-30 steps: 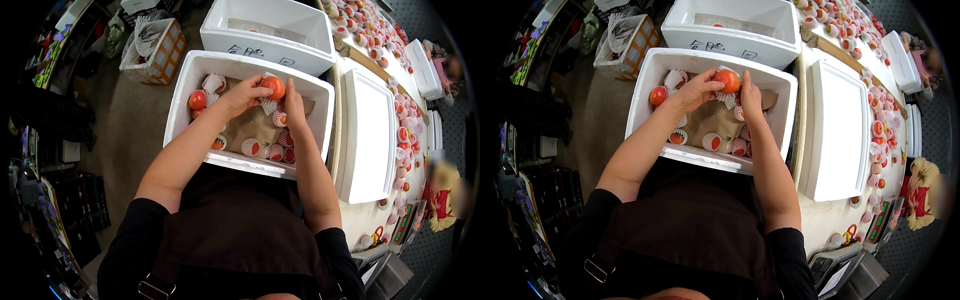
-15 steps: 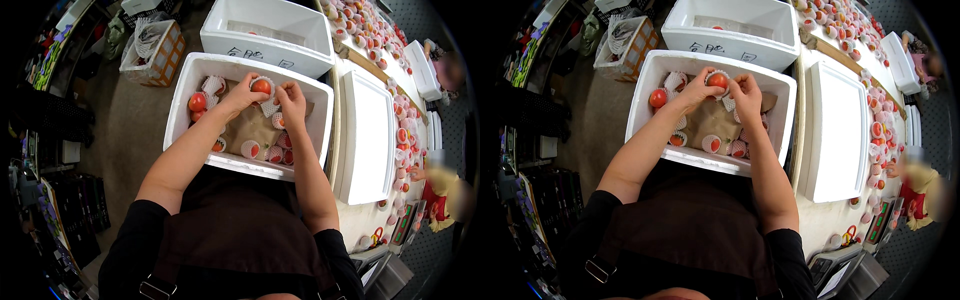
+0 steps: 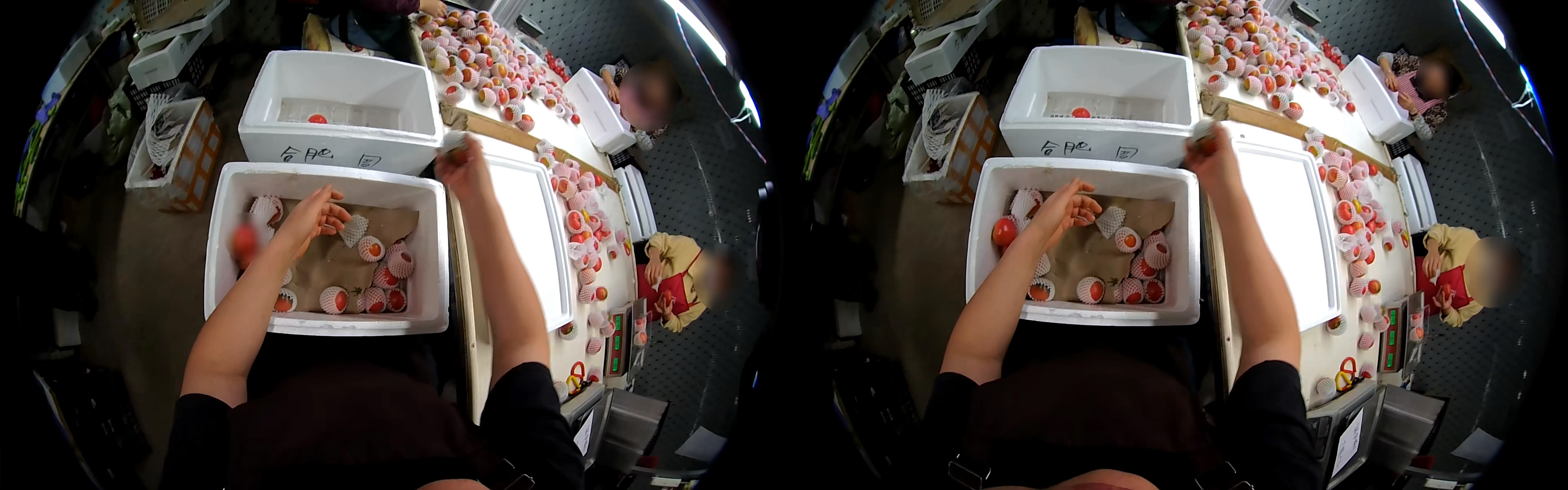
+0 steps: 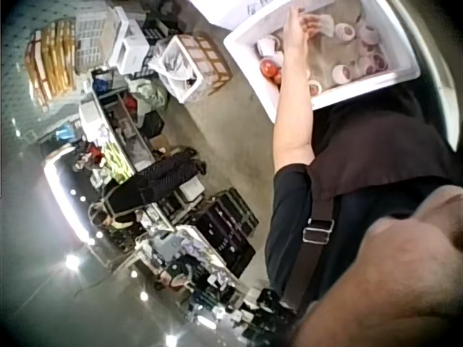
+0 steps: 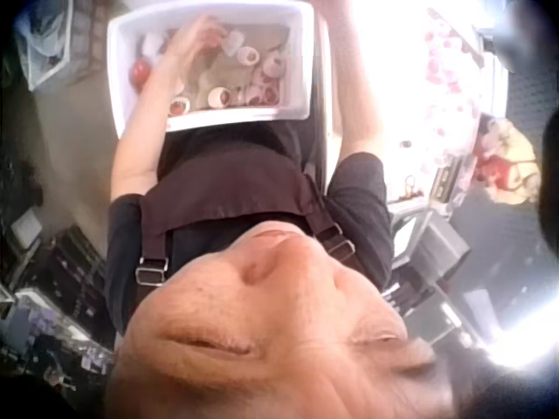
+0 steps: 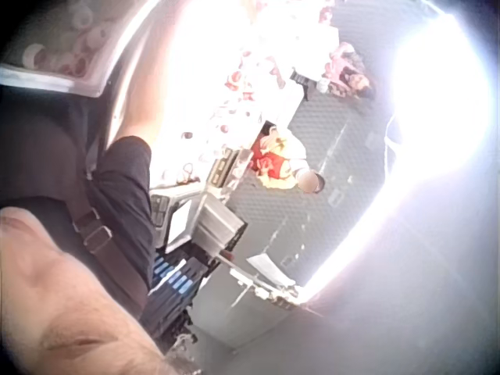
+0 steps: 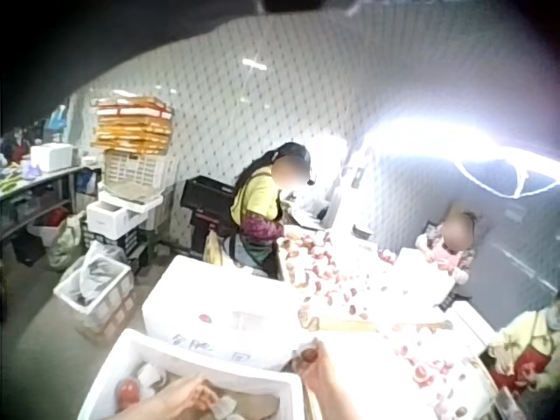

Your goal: The person picks up individual red fruits from a large white bin and places them into protective foam nets. The person then arranges the netted fruits into a smaller white container, stacking them in rows. The process is repeated continuously as the person fills the container.

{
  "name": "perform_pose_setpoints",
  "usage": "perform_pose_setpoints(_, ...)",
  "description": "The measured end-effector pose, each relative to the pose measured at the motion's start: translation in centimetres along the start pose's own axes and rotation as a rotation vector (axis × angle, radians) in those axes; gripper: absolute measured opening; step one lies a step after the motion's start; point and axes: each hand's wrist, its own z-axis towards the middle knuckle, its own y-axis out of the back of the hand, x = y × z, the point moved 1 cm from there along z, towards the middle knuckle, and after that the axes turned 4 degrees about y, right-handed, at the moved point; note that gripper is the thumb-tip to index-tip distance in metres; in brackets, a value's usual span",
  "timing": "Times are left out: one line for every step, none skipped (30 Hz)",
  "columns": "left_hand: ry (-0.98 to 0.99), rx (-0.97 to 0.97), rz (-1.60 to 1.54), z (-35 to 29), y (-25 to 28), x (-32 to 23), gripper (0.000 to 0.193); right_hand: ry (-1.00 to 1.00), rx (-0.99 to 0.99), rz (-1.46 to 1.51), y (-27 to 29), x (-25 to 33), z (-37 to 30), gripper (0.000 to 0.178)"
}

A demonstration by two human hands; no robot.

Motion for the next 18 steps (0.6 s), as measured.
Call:
perform_pose_setpoints(-0.005,0.011,-0.007,0.2,-0.2,0.0,0.045,0.095,-0.059,-0.016,2.0,2.6,3.2,0.027)
perform_pose_setpoints(-0.009,0.020,-0.013,0.4,-0.4,0.0,0.044,0.187,-0.119,-0.031,3.7,5.4,5.8,0.028)
perform_pose_setpoints(-0.010,0.016,-0.015,0.4,-0.3,0.1,0.044,0.227,-0.106,-0.063,3.8,8.0,7.2,0.033)
perform_pose_setpoints(-0.012,0.013,-0.018,0.4,-0.2,0.1,0.043,0.268,-0.093,-0.096,3.9,10.1,8.0,0.038)
perform_pose_setpoints(-0.015,0.007,-0.023,0.4,-0.1,0.1,0.043,0.281,-0.132,-0.144,3.6,11.6,8.2,0.044)
perform_pose_setpoints(-0.018,0.000,-0.023,0.3,0.0,0.1,0.042,0.290,-0.174,-0.191,3.5,12.5,8.4,0.050)
perform_pose_setpoints(-0.021,-0.005,-0.023,0.3,0.0,0.0,0.042,0.326,-0.225,-0.273,3.5,13.0,8.7,0.056)
perform_pose_setpoints(-0.021,-0.015,-0.023,0.2,0.1,0.1,0.041,0.314,-0.190,-0.295,3.2,12.4,8.4,0.056)
perform_pose_setpoints(-0.020,-0.030,-0.024,0.1,0.1,0.1,0.040,0.303,-0.157,-0.318,3.2,11.7,8.0,0.056)
perform_pose_setpoints(-0.019,-0.043,-0.026,0.1,0.1,0.1,0.038,0.293,-0.126,-0.342,3.0,10.9,7.5,0.056)
perform_pose_setpoints(-0.017,-0.043,-0.023,0.3,-0.2,0.0,0.037,0.300,-0.122,-0.398,4.1,10.1,7.5,0.051)
perform_pose_setpoints(-0.029,-0.077,-0.021,0.2,0.1,0.0,0.036,0.262,-0.149,-0.501,3.0,8.4,6.1,0.045)
perform_pose_setpoints(-0.040,-0.111,-0.019,0.2,0.4,0.2,0.035,0.269,-0.092,-0.576,2.2,7.0,4.8,0.042)
perform_pose_setpoints(-0.049,-0.138,-0.017,0.2,0.6,0.4,0.034,0.278,-0.040,-0.650,1.6,5.8,3.2,0.039)
perform_pose_setpoints(-0.095,-0.181,-0.043,0.3,0.7,0.5,0.033,0.283,-0.009,-0.700,0.7,4.4,1.5,0.038)
perform_pose_setpoints(-0.132,-0.229,-0.065,0.4,0.7,0.5,0.032,0.280,0.021,-0.744,0.2,3.1,0.0,0.036)
perform_pose_setpoints(-0.166,-0.292,-0.095,0.5,1.0,0.8,0.032,0.299,0.044,-0.772,-0.1,1.6,-1.1,0.034)
perform_pose_setpoints(-0.240,-0.329,-0.132,0.9,1.6,1.0,0.026,0.329,0.128,-0.779,-0.2,0.2,-2.1,0.031)
